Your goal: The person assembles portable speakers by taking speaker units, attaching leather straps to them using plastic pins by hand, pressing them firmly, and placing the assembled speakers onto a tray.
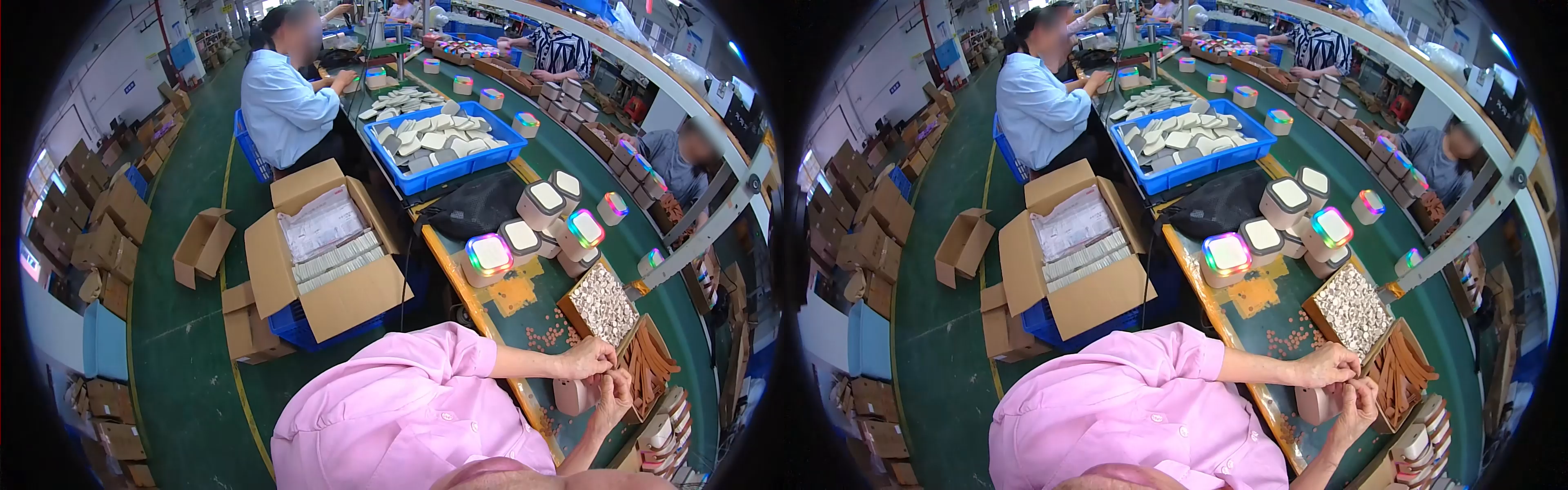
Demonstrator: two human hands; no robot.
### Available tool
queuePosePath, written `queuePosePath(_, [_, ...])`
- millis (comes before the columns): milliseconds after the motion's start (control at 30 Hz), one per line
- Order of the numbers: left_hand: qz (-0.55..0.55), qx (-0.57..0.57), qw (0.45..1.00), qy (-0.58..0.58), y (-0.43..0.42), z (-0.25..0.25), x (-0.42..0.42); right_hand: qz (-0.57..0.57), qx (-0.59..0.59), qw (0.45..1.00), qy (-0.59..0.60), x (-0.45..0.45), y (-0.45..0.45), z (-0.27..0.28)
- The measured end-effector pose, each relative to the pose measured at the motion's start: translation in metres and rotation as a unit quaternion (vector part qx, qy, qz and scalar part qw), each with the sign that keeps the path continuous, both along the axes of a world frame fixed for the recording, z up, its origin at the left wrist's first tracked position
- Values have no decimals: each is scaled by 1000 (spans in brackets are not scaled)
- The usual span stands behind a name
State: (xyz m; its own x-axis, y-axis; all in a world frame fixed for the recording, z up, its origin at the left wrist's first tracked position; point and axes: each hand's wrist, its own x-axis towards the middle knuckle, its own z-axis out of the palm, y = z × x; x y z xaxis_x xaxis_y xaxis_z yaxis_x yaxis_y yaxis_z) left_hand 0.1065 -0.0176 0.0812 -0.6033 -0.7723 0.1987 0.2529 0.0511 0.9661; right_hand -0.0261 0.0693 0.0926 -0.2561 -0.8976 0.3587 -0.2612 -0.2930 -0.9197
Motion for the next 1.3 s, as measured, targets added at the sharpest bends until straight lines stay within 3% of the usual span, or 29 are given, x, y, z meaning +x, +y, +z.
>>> queuePosePath(533, [40, -193, 980, -14, 4, -5, -2, -28, -5, 997, -65, 1, 6, -15])
queuePosePath(700, [18, -236, 970, -48, 5, -3, 3, -98, -9, 993, -71, 11, 8, -15])
queuePosePath(767, [-9, -230, 970, -82, 9, 8, 11, -111, -5, 994, -10, 14, 9, -3])
queuePosePath(833, [-50, -270, 951, -141, 12, 17, 20, -91, 98, 990, 41, 10, 15, 15])
queuePosePath(900, [-61, -354, 922, -145, 12, 14, 20, -75, 117, 981, 136, 9, 19, 27])
queuePosePath(1033, [-17, -446, 886, -126, 5, 6, 25, -74, 78, 961, 254, 3, 27, 15])
queuePosePath(1100, [0, -457, 880, -128, -3, -3, 24, -95, 68, 954, 275, 0, 27, 4])
queuePosePath(1167, [-55, -394, 902, -167, -7, -15, 26, -96, 81, 956, 267, 0, 29, 2])
queuePosePath(1300, [-65, -312, 929, -189, -7, -37, 22, -61, 100, 968, 223, 2, 39, 2])
